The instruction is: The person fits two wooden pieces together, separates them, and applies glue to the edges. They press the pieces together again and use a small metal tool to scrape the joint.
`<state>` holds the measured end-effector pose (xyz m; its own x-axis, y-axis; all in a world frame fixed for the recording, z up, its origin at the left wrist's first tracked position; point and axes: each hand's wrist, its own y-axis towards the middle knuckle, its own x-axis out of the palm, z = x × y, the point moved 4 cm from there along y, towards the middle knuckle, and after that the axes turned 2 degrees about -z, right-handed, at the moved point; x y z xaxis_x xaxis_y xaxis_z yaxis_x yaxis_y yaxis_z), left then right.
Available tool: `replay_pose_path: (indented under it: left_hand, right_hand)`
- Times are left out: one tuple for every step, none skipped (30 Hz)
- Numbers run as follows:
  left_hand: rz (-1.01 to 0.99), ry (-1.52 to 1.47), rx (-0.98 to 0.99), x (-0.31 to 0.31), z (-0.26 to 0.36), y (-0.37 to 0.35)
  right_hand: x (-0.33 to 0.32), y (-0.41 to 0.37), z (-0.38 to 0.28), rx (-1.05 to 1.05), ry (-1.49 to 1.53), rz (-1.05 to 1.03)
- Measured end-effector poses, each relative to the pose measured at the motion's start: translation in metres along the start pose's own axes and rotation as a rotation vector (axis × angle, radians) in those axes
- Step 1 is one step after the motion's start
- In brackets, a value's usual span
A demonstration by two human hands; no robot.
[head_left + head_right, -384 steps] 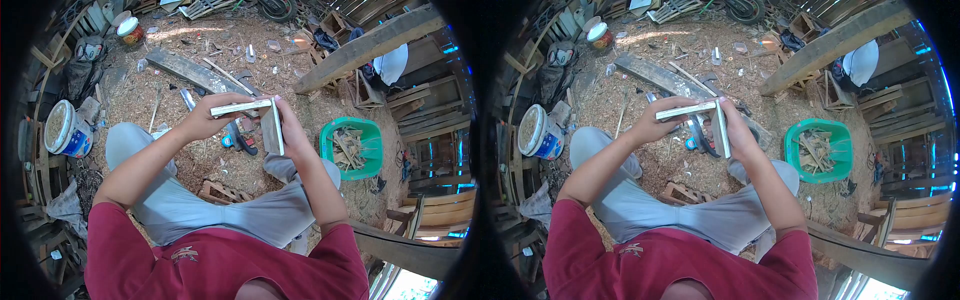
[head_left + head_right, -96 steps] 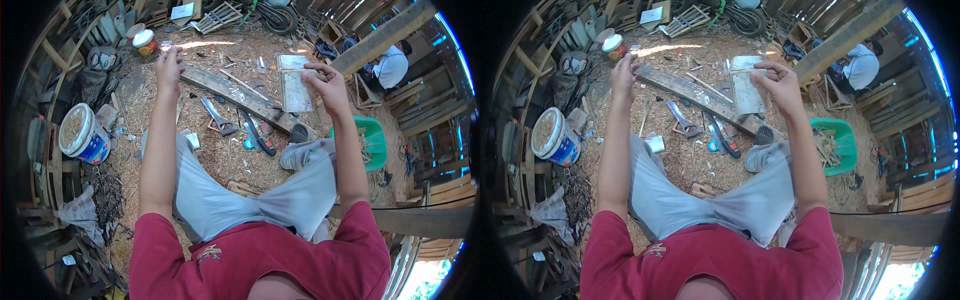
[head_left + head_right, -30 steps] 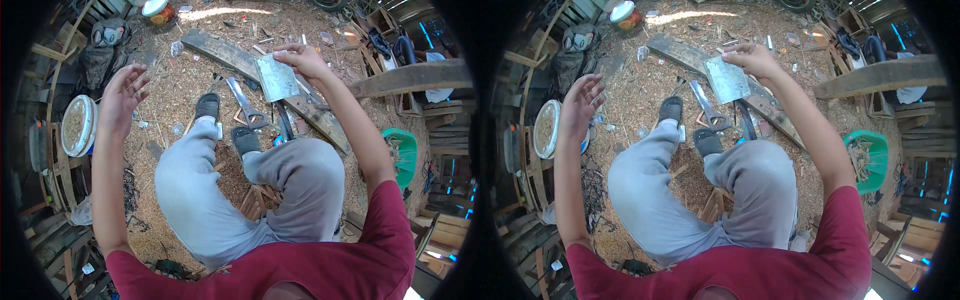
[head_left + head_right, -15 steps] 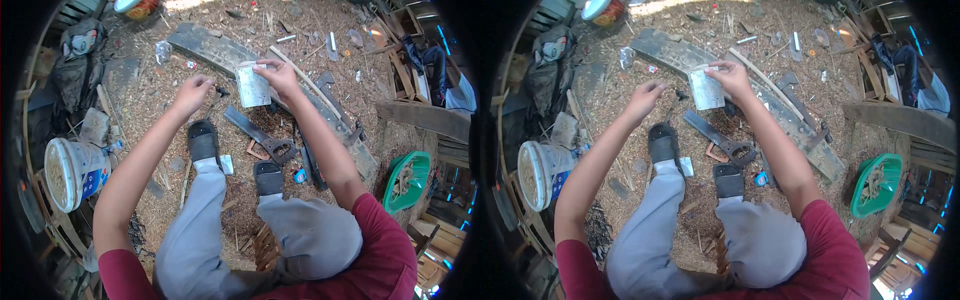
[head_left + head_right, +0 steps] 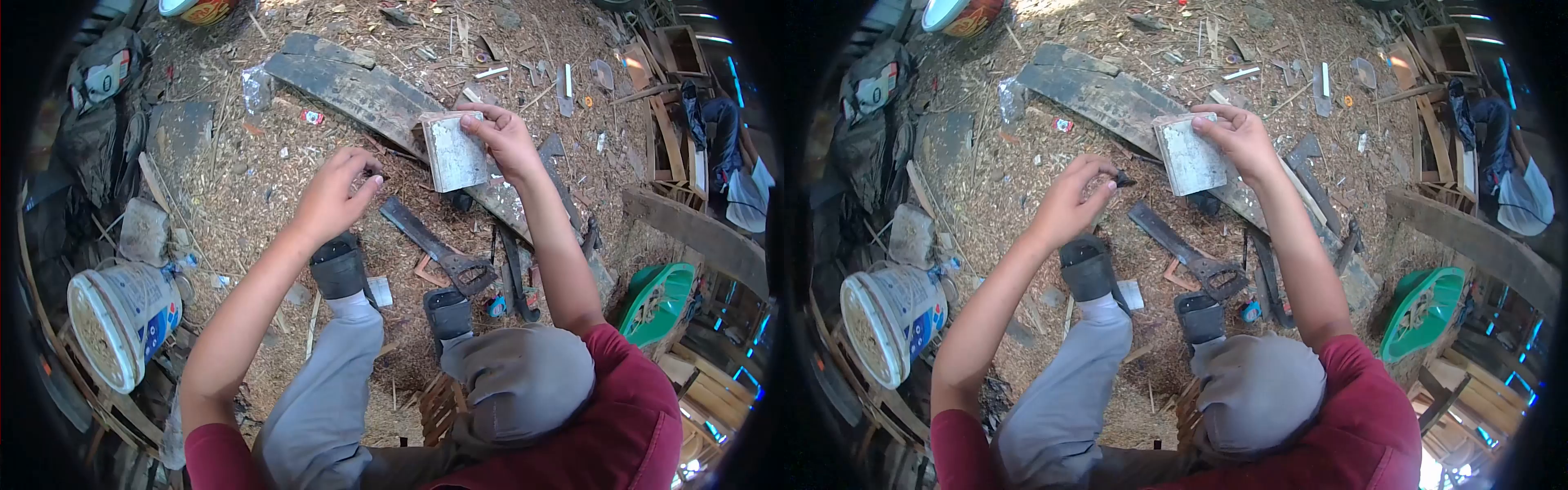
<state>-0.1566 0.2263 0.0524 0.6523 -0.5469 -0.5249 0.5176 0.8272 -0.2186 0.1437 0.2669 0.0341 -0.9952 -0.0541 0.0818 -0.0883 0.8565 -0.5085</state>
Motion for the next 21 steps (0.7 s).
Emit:
replay_pose_path:
  left_hand:
    - [0.012, -0.023, 0.01, 0.0, 0.003, 0.008]
    - [0.027, -0.044, 0.02, -0.001, 0.006, 0.017]
    - [0.032, -0.037, 0.064, 0.001, 0.009, 0.026]
    - [0.039, -0.027, 0.109, 0.005, 0.012, 0.036]
    - [0.047, -0.013, 0.155, 0.008, 0.015, 0.046]
    - [0.035, 0.007, 0.215, 0.009, 0.022, 0.055]
    - [0.039, -0.013, 0.208, 0.009, 0.026, 0.062]
    - [0.039, -0.035, 0.201, 0.01, 0.03, 0.069]
    - [0.034, -0.061, 0.193, 0.012, 0.035, 0.075]
    - [0.048, -0.043, 0.237, 0.014, 0.036, 0.084]
    - [-0.036, -0.038, 0.266, 0.015, 0.038, 0.095]
    - [-0.124, -0.032, 0.294, 0.016, 0.038, 0.103]
    - [-0.216, -0.025, 0.322, 0.018, 0.038, 0.11]
    - [-0.273, -0.045, 0.351, 0.018, 0.04, 0.114]
    - [-0.29, -0.047, 0.403, 0.018, 0.041, 0.117]
    - [-0.304, -0.047, 0.457, 0.017, 0.041, 0.12]
    - [-0.318, -0.049, 0.508, 0.017, 0.041, 0.123]
    - [-0.363, -0.064, 0.459, 0.015, 0.042, 0.128]
    - [-0.38, -0.044, 0.452, 0.017, 0.041, 0.133]
    - [-0.394, -0.02, 0.447, 0.018, 0.038, 0.138]
    - [-0.408, 0.007, 0.444, 0.02, 0.035, 0.145]
  right_hand:
    - [0.001, 0.0, -0.003, 0.012, 0.004, -0.004]
    - [0.002, 0.001, -0.006, 0.023, 0.009, -0.01]
    - [0.002, 0.002, -0.007, 0.019, -0.007, -0.018]
    - [0.001, 0.002, -0.007, 0.011, -0.022, -0.027]
    - [-0.001, 0.004, -0.007, 0.001, -0.036, -0.038]
    - [-0.001, 0.004, -0.007, 0.006, -0.027, -0.043]
    - [0.0, 0.004, -0.007, 0.012, -0.013, -0.05]
    - [-0.002, 0.003, -0.007, 0.022, 0.001, -0.054]
    - [-0.004, 0.0, -0.007, 0.036, 0.016, -0.055]
    - [-0.006, -0.002, -0.008, 0.066, 0.009, -0.076]
    - [-0.008, -0.002, -0.008, 0.065, 0.018, -0.074]
    - [-0.009, -0.004, -0.004, 0.065, 0.03, -0.072]
    - [-0.009, -0.005, 0.002, 0.066, 0.045, -0.067]
    - [-0.009, -0.007, 0.008, 0.08, 0.088, -0.056]
    - [-0.007, -0.01, 0.01, 0.079, 0.103, -0.054]
    - [-0.007, -0.011, 0.011, 0.074, 0.117, -0.053]
    - [-0.006, -0.012, 0.013, 0.071, 0.131, -0.053]
    - [-0.005, -0.01, 0.015, 0.026, 0.143, -0.058]
    - [-0.006, -0.011, 0.019, 0.04, 0.171, -0.05]
    - [-0.006, -0.012, 0.023, 0.051, 0.199, -0.045]
    - [-0.005, -0.013, 0.024, 0.057, 0.228, -0.04]
